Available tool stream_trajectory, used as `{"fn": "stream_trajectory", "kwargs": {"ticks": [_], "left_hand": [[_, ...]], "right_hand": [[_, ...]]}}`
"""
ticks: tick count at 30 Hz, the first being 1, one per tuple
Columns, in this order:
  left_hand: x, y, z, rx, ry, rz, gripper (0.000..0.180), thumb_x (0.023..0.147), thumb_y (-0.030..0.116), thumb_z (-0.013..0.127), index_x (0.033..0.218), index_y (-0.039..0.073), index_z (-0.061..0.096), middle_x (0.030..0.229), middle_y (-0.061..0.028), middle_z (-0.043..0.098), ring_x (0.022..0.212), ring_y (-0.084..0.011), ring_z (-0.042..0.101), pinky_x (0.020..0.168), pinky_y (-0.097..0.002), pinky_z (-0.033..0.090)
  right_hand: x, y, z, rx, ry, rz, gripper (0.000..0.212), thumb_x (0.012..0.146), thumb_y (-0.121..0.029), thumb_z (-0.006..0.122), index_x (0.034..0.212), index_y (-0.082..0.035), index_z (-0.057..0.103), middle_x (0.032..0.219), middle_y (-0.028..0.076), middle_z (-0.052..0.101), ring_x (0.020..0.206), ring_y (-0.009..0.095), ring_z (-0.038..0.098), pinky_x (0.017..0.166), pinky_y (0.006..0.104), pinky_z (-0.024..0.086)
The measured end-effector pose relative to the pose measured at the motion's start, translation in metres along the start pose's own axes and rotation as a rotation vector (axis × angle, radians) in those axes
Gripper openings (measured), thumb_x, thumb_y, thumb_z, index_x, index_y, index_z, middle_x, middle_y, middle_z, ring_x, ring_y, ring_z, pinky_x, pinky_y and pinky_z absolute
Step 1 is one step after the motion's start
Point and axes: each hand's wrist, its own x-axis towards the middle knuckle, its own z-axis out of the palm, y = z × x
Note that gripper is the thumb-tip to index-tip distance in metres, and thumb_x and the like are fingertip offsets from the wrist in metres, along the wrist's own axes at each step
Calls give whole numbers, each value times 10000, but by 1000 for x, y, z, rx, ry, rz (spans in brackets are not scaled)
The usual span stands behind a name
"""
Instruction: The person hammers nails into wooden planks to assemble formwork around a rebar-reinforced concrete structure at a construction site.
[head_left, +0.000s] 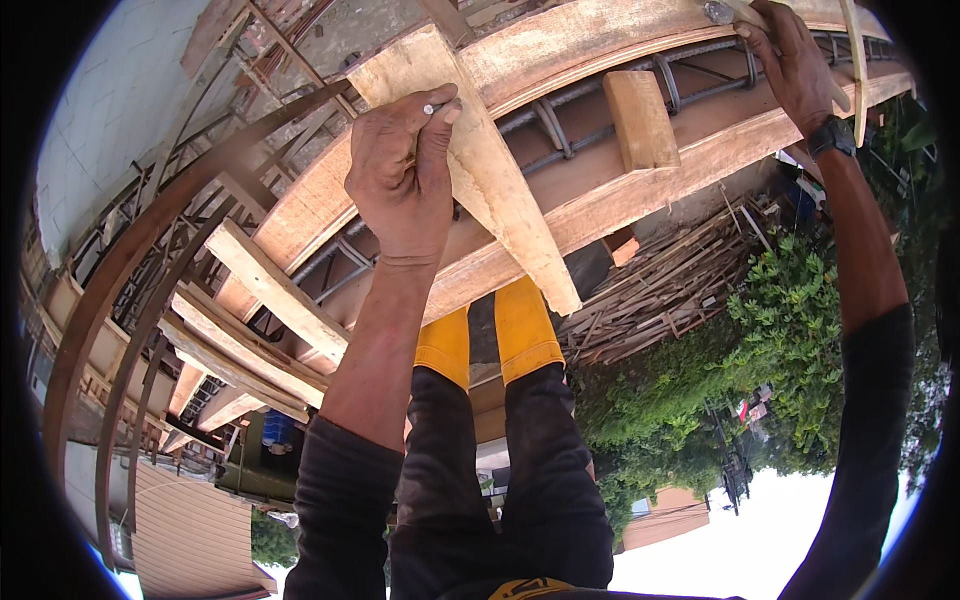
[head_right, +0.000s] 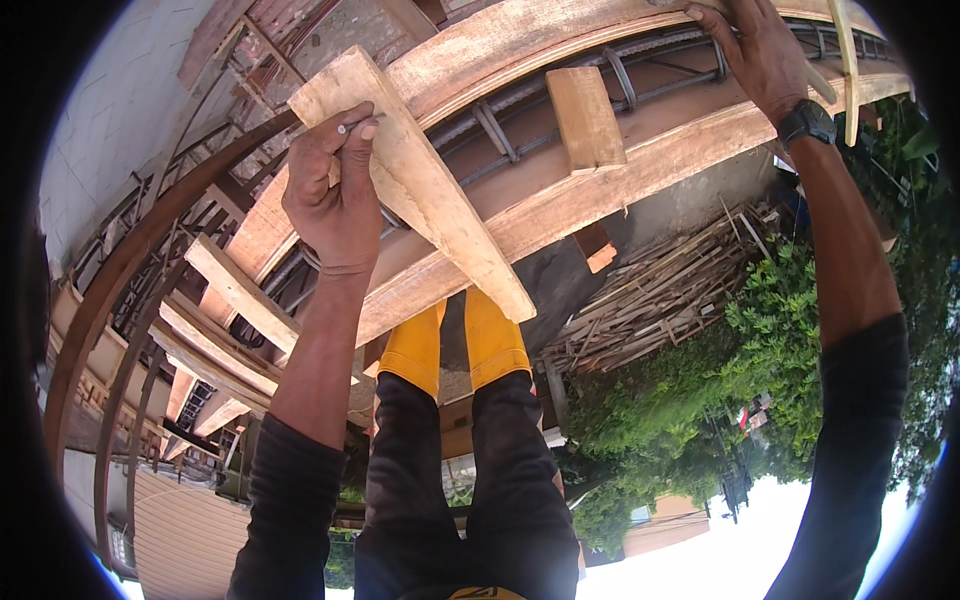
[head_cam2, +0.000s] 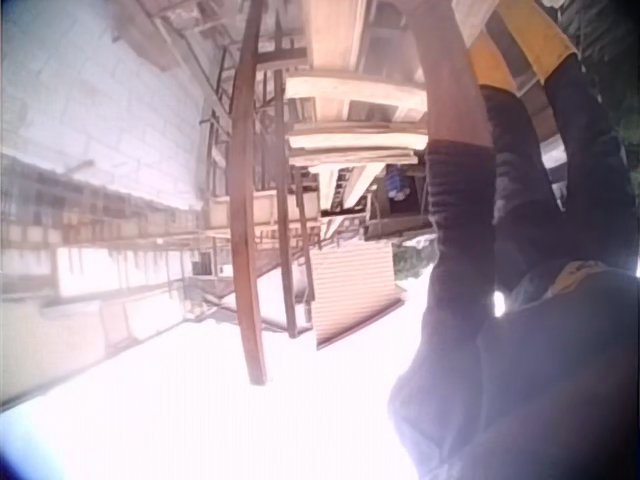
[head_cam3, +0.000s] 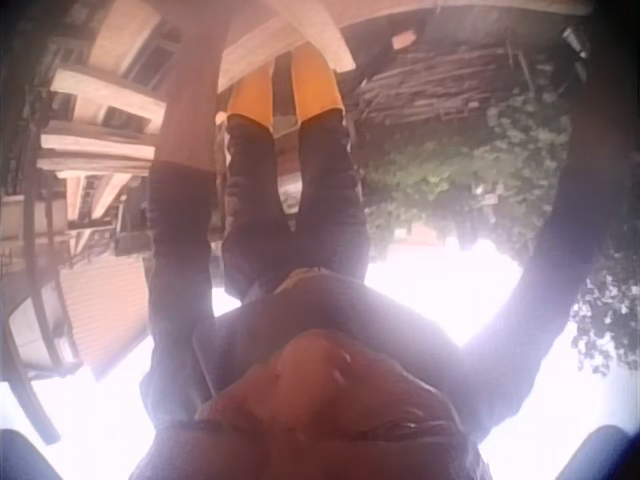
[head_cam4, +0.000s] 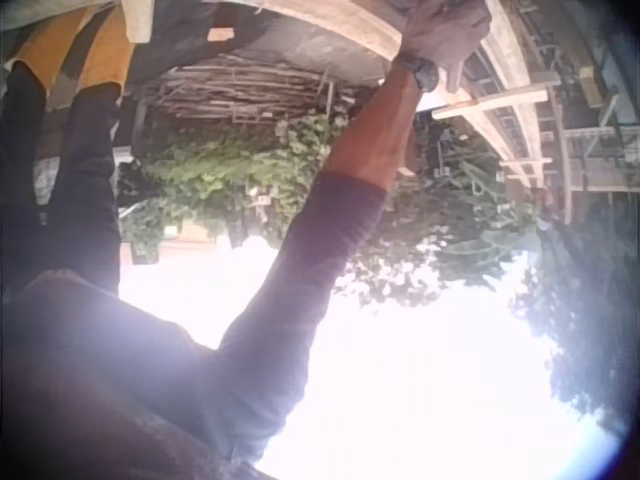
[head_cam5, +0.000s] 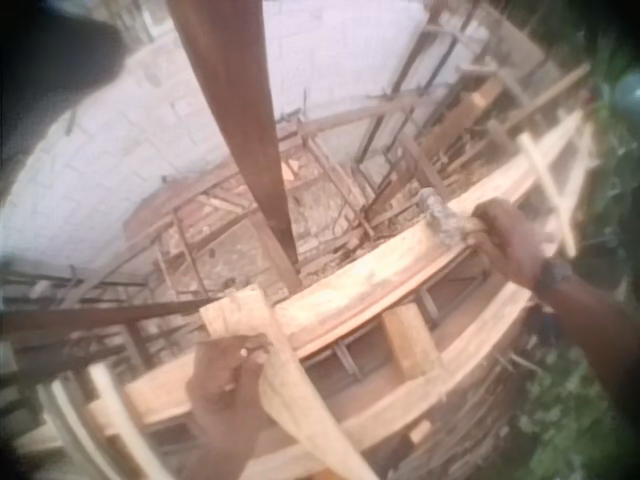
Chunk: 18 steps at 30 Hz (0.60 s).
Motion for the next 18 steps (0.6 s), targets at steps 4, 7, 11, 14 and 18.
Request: {"fn": "stream_trajectory", "kwargs": {"ticks": [4, 7, 11, 14, 18], "left_hand": [[5, 5, -1, 96, -32, -24, 89, 925, -1, 741, 996, 36, 703, 1047, -72, 762, 924, -129, 635, 808, -254, 526], [2, -4, -1, 69, 16, 6, 59, 925, 13, 744, 974, 34, 718, 1029, -65, 765, 897, -137, 624, 797, -256, 523], [6, 0, -1, 28, 25, -20, 40, 929, 37, 746, 967, 33, 735, 1015, -53, 766, 890, -144, 623, 792, -269, 521], [5, 0, 1, 17, 27, -21, 56, 923, 39, 750, 978, 33, 744, 1008, -55, 762, 883, -153, 621, 783, -277, 518], [5, 1, -2, 58, -1, 14, 89, 899, 11, 756, 982, 42, 756, 992, -61, 753, 881, -177, 624, 776, -288, 514]], "right_hand": [[2, -15, -32, 208, -251, 384, 533, 1032, -491, 574, 1348, -62, 562, 1140, 77, 644, 971, 255, 609, 850, 381, 484], [-7, -97, -63, 657, -265, 392, 434, 1068, -398, 565, 1327, -51, 553, 964, 30, 623, 817, 129, 554, 736, 309, 480], [-23, -188, -85, 826, -328, 509, 405, 1062, -311, 591, 1337, -21, 525, 914, 59, 609, 798, 110, 531, 723, 303, 485], [-35, -226, -90, 942, -370, 651, 421, 1066, -330, 575, 1311, 9, 532, 861, 56, 606, 707, 107, 522, 650, 295, 467], [-47, -243, -88, 1110, -406, 699, 377, 1086, -301, 521, 1319, -6, 551, 790, -40, 501, 666, 40, 396, 566, 223, 336]]}}
